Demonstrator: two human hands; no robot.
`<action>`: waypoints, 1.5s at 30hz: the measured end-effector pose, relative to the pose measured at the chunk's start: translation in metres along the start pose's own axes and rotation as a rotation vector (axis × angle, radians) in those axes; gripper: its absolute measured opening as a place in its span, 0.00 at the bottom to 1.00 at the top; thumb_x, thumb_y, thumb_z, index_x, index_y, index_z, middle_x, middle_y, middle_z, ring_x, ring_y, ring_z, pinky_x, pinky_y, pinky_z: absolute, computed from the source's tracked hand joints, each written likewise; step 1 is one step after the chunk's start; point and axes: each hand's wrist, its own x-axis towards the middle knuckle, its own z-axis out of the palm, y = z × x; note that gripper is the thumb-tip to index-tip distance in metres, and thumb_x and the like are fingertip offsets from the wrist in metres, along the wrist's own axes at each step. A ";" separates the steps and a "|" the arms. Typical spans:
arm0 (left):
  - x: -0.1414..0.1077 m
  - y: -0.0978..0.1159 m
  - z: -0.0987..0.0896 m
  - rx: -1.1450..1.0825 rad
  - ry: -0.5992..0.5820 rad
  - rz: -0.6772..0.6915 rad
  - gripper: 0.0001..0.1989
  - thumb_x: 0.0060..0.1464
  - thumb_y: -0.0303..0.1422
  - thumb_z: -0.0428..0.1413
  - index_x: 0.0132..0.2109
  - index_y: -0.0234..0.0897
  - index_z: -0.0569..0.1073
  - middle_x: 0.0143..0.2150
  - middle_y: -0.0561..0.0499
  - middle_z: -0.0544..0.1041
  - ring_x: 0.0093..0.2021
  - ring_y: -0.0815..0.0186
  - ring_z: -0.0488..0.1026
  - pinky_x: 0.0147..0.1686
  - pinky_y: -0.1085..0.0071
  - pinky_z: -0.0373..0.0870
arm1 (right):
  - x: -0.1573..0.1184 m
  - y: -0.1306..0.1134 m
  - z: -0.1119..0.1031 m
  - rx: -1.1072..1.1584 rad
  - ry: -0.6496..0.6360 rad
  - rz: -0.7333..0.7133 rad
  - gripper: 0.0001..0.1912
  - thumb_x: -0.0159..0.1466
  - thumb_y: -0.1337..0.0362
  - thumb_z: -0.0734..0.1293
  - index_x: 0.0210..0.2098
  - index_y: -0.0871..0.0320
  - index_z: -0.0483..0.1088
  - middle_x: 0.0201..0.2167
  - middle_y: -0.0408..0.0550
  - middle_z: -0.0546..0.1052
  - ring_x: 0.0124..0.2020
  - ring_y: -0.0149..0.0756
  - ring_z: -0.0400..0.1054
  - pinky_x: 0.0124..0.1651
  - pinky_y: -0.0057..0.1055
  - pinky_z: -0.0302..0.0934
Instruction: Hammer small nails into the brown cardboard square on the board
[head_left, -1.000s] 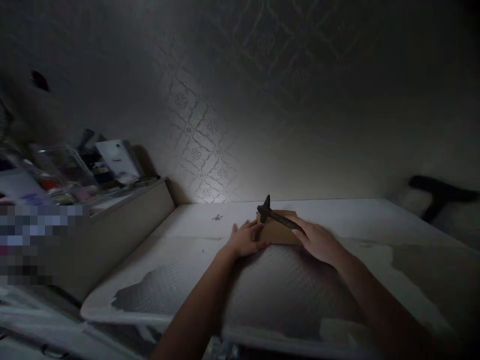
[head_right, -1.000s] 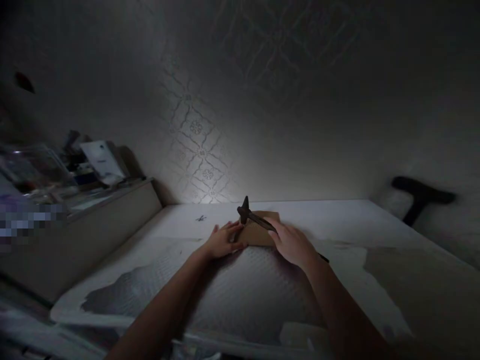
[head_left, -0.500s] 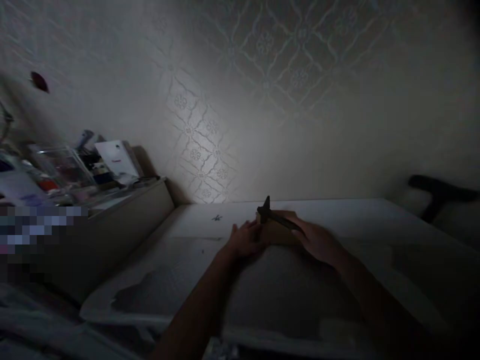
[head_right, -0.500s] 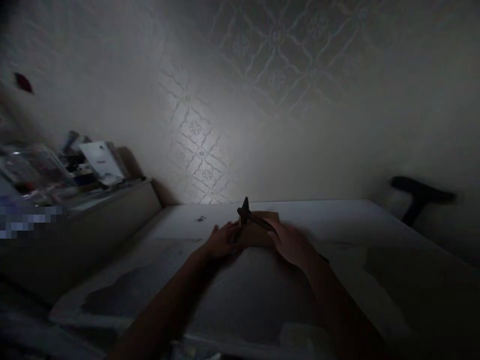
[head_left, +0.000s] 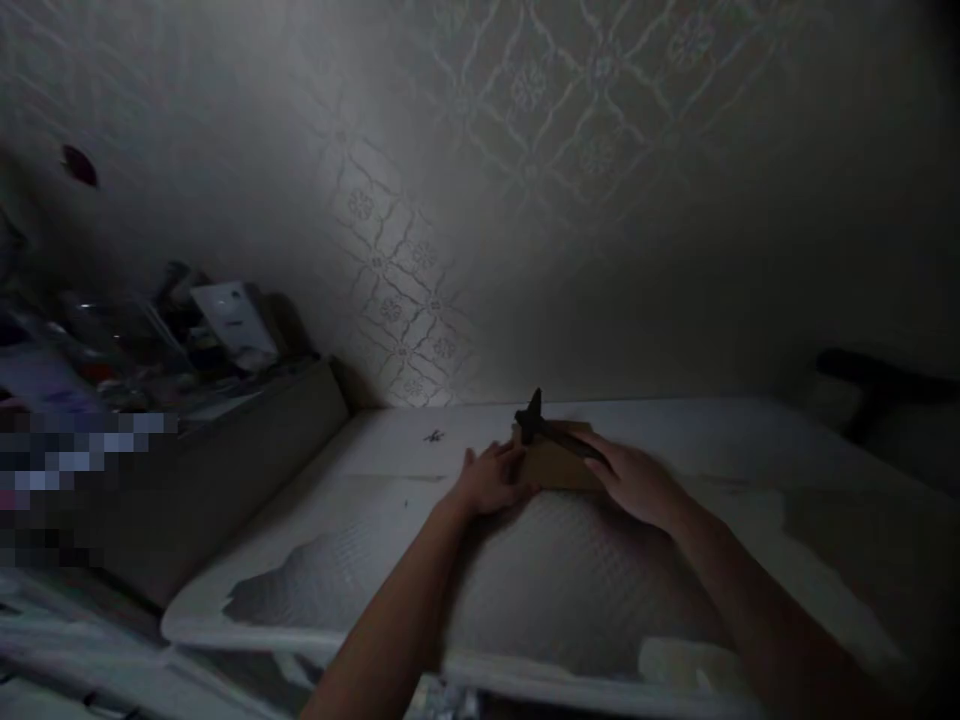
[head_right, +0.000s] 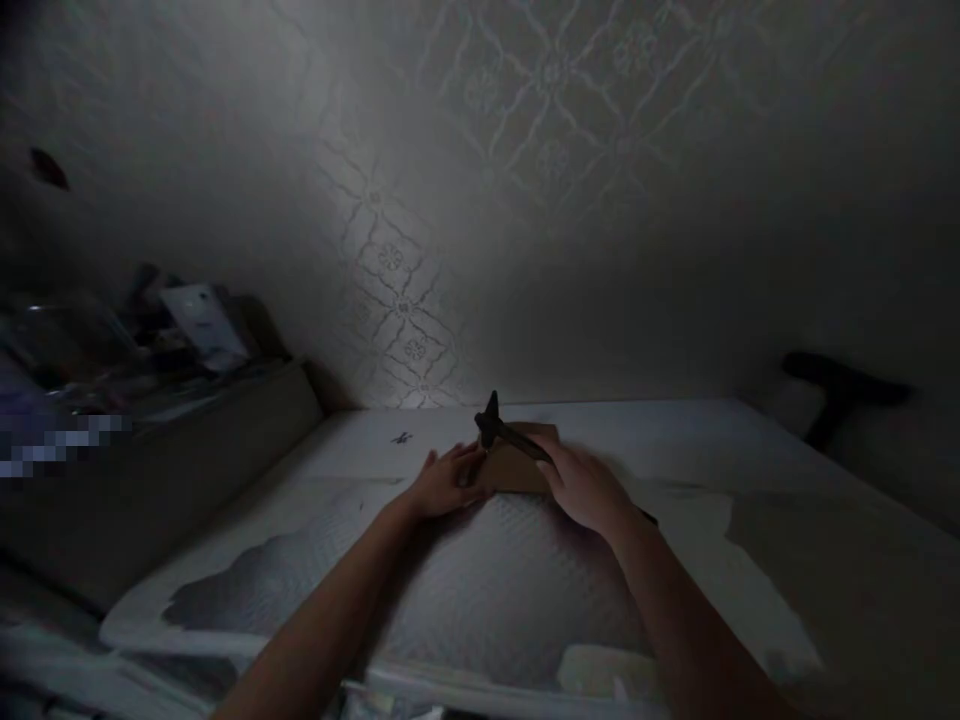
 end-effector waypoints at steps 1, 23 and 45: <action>0.000 0.000 0.000 0.004 0.001 -0.002 0.36 0.51 0.57 0.45 0.63 0.46 0.54 0.67 0.47 0.52 0.66 0.50 0.45 0.58 0.38 0.38 | 0.000 0.000 0.000 0.004 0.007 -0.006 0.22 0.65 0.64 0.55 0.59 0.51 0.58 0.51 0.49 0.72 0.48 0.43 0.68 0.49 0.39 0.61; -0.001 0.002 -0.002 -0.001 -0.014 -0.020 0.36 0.51 0.56 0.47 0.63 0.47 0.54 0.67 0.48 0.51 0.66 0.50 0.45 0.59 0.40 0.37 | 0.000 -0.001 0.001 0.024 0.031 -0.021 0.23 0.65 0.64 0.55 0.59 0.50 0.58 0.50 0.48 0.72 0.48 0.43 0.68 0.48 0.40 0.62; 0.001 0.001 -0.001 -0.016 -0.012 -0.013 0.37 0.50 0.57 0.47 0.63 0.47 0.54 0.67 0.48 0.51 0.66 0.49 0.44 0.59 0.38 0.37 | 0.000 -0.001 0.000 0.009 -0.001 -0.022 0.22 0.64 0.63 0.55 0.58 0.50 0.59 0.49 0.48 0.73 0.47 0.42 0.69 0.47 0.38 0.62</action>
